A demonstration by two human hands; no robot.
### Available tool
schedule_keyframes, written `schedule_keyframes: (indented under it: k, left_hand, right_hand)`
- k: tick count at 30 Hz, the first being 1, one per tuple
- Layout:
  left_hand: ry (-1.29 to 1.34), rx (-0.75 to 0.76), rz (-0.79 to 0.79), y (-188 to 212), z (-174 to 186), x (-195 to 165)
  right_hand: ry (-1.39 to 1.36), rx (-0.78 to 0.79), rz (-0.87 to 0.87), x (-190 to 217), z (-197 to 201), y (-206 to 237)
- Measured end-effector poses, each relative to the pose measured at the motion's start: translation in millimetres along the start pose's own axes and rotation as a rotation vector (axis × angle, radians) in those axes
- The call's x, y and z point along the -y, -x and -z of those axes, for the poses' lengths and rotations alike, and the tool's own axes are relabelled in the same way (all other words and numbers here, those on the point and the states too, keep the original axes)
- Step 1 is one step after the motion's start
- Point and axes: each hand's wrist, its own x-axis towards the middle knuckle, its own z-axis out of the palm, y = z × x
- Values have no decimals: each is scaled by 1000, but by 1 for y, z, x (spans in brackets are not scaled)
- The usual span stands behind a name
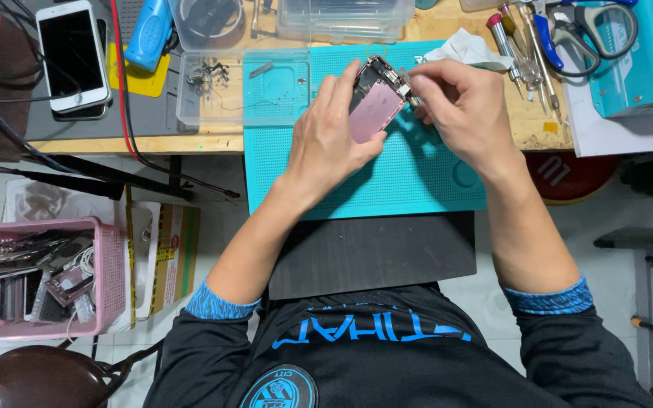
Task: The person repairs a smartphone at a workbench, using a screwdriver to remove and tighten screws on the opened phone chassis and using tweezers to handle small internal components. They reposition the phone repeatedly on a teal repair mat while working on its interior.
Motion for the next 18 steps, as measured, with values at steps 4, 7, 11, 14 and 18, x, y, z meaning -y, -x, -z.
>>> schedule_keyframes:
  k: [4, 7, 11, 14, 18]
  left_hand:
    - [94, -3, 54, 1, 6, 7]
    - [153, -46, 79, 0, 8, 17]
    - [185, -103, 52, 0, 8, 27]
    - [221, -108, 55, 1, 9, 29]
    - [326, -108, 80, 0, 13, 30]
  right_hand:
    - [453, -92, 159, -5, 9, -4]
    - [672, -48, 148, -11, 15, -4]
    - [677, 8, 53, -20, 11, -5]
    - [691, -7, 61, -23, 8, -7]
    - [702, -8, 39, -27, 6, -9]
